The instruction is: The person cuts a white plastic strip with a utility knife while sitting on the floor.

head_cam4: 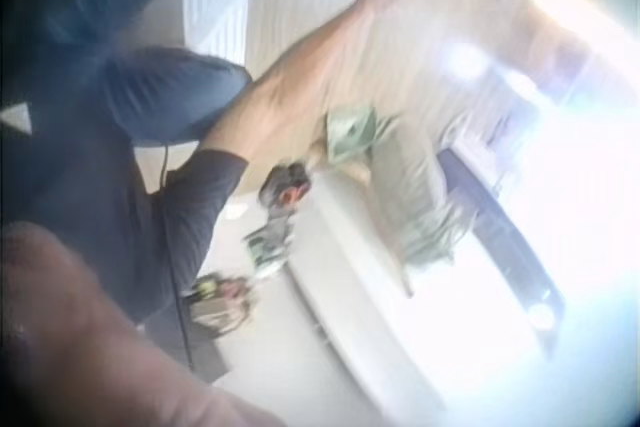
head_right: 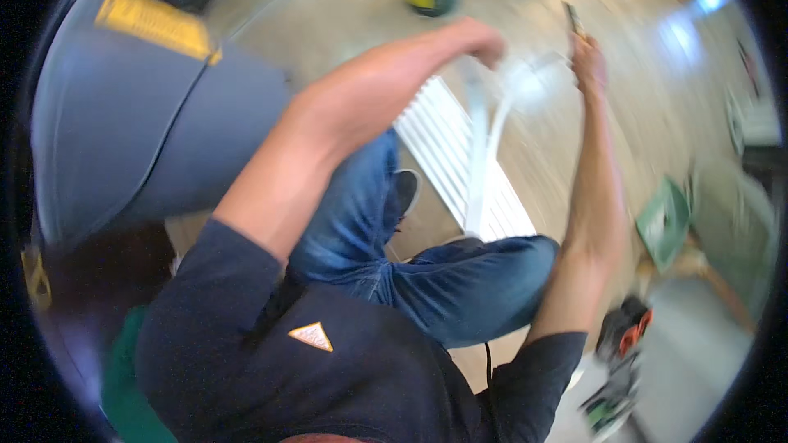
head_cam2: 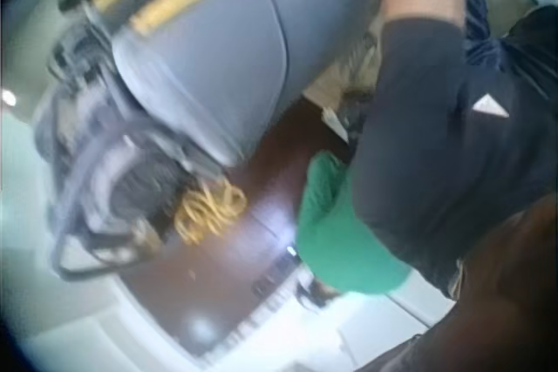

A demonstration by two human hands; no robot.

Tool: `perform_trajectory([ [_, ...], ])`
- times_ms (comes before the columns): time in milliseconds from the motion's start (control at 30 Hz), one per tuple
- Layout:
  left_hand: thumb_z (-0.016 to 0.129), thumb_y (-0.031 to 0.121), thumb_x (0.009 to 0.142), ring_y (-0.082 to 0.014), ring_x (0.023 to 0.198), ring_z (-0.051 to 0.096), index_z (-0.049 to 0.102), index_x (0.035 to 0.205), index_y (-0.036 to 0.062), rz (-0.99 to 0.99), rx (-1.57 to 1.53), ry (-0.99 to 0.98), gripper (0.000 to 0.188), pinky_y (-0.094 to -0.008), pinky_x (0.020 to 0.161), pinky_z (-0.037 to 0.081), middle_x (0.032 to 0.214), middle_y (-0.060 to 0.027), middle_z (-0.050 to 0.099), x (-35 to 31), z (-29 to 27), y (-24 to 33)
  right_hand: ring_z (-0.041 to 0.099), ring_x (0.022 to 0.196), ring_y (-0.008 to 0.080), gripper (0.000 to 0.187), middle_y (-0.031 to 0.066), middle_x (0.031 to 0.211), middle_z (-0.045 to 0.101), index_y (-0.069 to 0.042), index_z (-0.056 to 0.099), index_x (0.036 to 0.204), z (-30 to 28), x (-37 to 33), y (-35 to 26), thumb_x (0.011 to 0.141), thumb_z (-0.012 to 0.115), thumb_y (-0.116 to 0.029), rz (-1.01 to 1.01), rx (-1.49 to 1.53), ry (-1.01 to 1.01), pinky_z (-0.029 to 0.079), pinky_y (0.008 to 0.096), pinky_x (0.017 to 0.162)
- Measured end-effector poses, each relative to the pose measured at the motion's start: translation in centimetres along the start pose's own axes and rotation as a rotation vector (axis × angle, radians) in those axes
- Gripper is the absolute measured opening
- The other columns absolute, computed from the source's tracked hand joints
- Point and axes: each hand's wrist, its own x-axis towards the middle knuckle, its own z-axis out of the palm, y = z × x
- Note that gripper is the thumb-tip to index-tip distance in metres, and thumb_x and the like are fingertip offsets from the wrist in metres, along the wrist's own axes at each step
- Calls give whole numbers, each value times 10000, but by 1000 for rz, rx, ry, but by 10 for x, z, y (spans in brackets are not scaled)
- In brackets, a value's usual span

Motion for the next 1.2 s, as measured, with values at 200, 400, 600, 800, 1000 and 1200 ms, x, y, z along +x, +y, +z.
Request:
perform_trajectory([
  [200,600,327,864,-300,1087,579,610,1189,135,184,-49,53,378,-417,900,465,1169,-138,626,25,-11,45,595,562,138,437,19,652,605,-133,614,1112,-50,-22,30,891,520,-498,124,-349,200,467,319,428],
  [400,577,308,796,-303,973,622,679,1055,128,482,12,139,332,-437,807,497,1085,-100,663,90,-4,117,635,917,365,405,174,935,674,-125,634,1056,-125,-41,96,868,534,-468,300,-464,233,490,463,779],
  [600,595,323,803,-321,937,635,691,985,109,554,12,121,297,-435,794,504,1002,-126,680,131,10,123,662,731,313,384,145,783,670,-135,632,1057,-129,-48,113,882,548,-466,295,-530,262,499,447,669],
  [800,632,329,814,-294,1037,611,665,1104,131,565,117,83,353,-408,881,491,1119,-124,652,159,3,130,633,969,326,375,145,1010,668,-155,626,1098,-146,-62,101,872,545,-444,363,-447,231,496,463,812],
  [1000,617,255,837,-304,993,623,618,1157,45,711,-121,97,382,-394,861,495,1058,-181,658,167,-50,188,642,913,332,358,155,948,675,-129,651,1043,-180,-99,97,861,570,-426,408,-480,371,497,457,785],
  [1200,605,230,856,-224,825,636,598,1163,10,798,-227,16,378,-353,752,502,915,-142,669,160,-36,214,635,947,324,342,142,970,677,-135,661,1047,-206,-136,97,844,559,-391,492,-483,416,487,435,832],
])
